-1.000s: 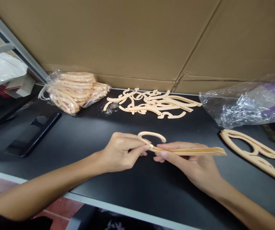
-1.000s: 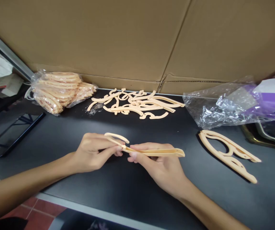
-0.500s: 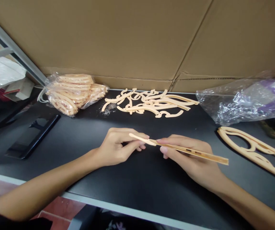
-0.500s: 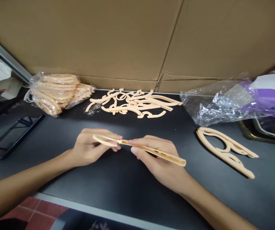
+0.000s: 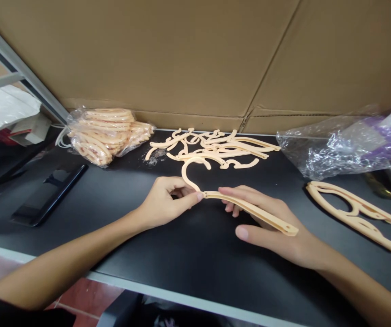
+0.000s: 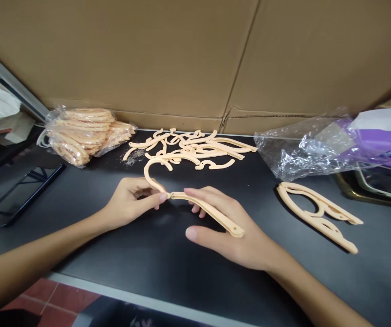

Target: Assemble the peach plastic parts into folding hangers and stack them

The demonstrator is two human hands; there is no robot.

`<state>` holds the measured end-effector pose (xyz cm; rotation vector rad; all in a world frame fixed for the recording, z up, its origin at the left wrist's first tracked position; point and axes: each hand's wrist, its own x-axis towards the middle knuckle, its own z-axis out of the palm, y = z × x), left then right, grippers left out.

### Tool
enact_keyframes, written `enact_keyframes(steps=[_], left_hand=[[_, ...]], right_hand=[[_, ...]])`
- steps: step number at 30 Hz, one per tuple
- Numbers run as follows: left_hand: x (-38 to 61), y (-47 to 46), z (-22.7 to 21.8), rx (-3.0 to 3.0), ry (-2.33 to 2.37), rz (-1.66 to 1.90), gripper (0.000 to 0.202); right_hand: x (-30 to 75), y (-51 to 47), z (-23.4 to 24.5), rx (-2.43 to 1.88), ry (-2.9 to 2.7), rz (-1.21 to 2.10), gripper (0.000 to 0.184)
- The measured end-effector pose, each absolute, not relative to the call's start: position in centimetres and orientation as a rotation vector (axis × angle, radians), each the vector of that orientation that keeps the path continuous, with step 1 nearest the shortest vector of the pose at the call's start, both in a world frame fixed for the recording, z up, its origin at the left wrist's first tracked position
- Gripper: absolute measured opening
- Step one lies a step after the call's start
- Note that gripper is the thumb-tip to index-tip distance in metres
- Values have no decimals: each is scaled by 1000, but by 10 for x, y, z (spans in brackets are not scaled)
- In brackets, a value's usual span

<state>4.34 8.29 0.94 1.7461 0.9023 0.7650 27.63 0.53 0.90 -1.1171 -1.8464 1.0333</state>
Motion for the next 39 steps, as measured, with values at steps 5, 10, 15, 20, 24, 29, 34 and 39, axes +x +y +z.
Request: enact_keyframes(steps=[5,10,15,20,24,29,34,39], left_hand=[[38,87,4,2127,912,903,21],[33,88,-4,2716,910,797,25],[33,85,-4,2832,918,626,32],[36,82,-2,2605,929,649,46],[33,88,6,2421,876,852,35],[22,107,14,2565,586,515,33],[16,115,14,2575,496,210,33],[18,110,16,2528,508,282,11]], right_hand=[[276,3,7,-1321,-2257,627,66],[280,1,8,-1366,-2476,472,92],[290,-3,18,-1349,-2510,642,126],[283,-1,12,-1404,-2400,600,91],[269,5,-6,-1469,-2195,326,34],[270,6,-13,-1453,-2203,171,26],[274,8,-13,-1450,-2218,73,25],[270,6,-5,-1405,-2051,325,23]])
